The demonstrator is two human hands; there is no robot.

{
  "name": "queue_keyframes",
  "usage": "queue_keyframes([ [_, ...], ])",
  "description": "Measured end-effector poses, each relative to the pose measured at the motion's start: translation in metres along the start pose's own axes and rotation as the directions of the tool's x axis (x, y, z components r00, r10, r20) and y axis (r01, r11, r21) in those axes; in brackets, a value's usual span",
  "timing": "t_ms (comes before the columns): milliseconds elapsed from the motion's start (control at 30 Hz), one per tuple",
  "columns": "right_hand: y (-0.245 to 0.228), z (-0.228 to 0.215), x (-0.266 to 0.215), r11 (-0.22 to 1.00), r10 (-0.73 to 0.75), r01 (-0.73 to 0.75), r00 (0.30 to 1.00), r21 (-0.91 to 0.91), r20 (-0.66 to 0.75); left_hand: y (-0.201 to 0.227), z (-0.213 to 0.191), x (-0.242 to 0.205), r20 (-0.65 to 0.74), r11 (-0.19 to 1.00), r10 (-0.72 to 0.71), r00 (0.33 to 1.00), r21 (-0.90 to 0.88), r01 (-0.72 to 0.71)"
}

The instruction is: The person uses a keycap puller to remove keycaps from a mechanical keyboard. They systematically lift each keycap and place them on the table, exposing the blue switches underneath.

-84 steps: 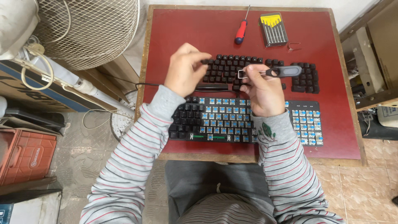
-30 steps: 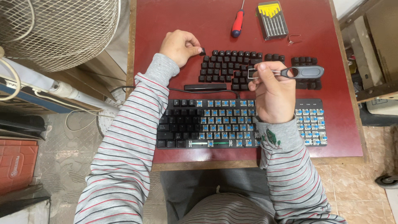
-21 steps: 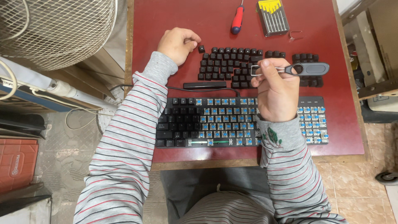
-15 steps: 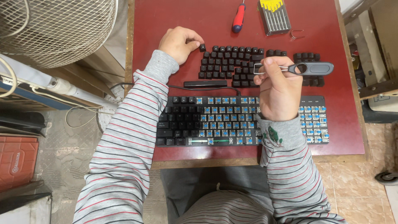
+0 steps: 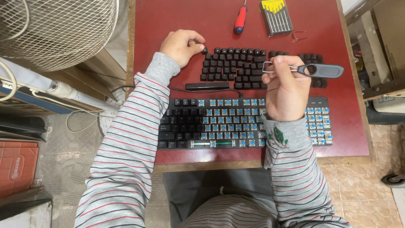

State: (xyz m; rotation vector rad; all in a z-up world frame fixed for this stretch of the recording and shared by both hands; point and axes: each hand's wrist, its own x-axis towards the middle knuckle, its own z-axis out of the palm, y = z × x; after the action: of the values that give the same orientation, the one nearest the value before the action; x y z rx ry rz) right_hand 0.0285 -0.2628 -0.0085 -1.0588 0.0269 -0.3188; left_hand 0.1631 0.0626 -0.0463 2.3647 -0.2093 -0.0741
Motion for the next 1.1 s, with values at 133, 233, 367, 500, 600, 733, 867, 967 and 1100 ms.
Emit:
queue_keyframes([
  [133, -0.001, -0.001, -0.001, 1.000, -0.008, 0.008, 1.000, -0.005, -0.009, 0.011, -0.027, -0.016, 0.127, 0.998, -0.005, 0.992, -0.068, 0.014],
  [233, 0.000, -0.001, 0.000, 1.000, -0.015, 0.015, 1.000, 0.001, -0.022, 0.008, -0.052, -0.028, 0.347, 0.997, 0.080, 0.934, -0.030, -0.074],
  [367, 0.000, 0.000, 0.001, 1.000, -0.011, 0.011, 1.000, -0.002, -0.012, 0.022, -0.067, -0.043, 0.489, 0.988, 0.105, 0.866, 0.044, -0.145],
  [500, 0.001, 0.000, 0.001, 1.000, -0.012, 0.012, 1.000, 0.000, -0.016, 0.026, -0.067, -0.047, 0.487, 0.974, 0.080, 0.870, 0.147, -0.172],
  [600, 0.002, 0.000, 0.003, 1.000, -0.003, 0.003, 1.000, 0.003, -0.024, 0.028, -0.067, -0.048, 0.483, 0.970, 0.070, 0.873, 0.170, -0.172],
  [733, 0.003, 0.000, 0.004, 1.000, -0.004, 0.004, 1.000, 0.004, -0.015, 0.036, -0.063, -0.048, 0.477, 0.957, 0.036, 0.878, 0.236, -0.168],
  [867, 0.004, -0.002, 0.003, 1.000, 0.005, -0.004, 1.000, 0.012, -0.014, 0.032, -0.063, -0.048, 0.467, 0.967, 0.061, 0.882, 0.192, -0.169],
  [967, 0.001, 0.000, 0.002, 1.000, 0.015, -0.015, 1.000, 0.016, -0.011, 0.028, -0.060, -0.046, 0.459, 0.965, 0.083, 0.885, 0.184, -0.186],
  [1100, 0.000, 0.000, 0.001, 1.000, 0.022, -0.022, 1.000, -0.002, 0.007, 0.029, -0.057, -0.046, 0.462, 0.956, 0.094, 0.882, 0.205, -0.209],
])
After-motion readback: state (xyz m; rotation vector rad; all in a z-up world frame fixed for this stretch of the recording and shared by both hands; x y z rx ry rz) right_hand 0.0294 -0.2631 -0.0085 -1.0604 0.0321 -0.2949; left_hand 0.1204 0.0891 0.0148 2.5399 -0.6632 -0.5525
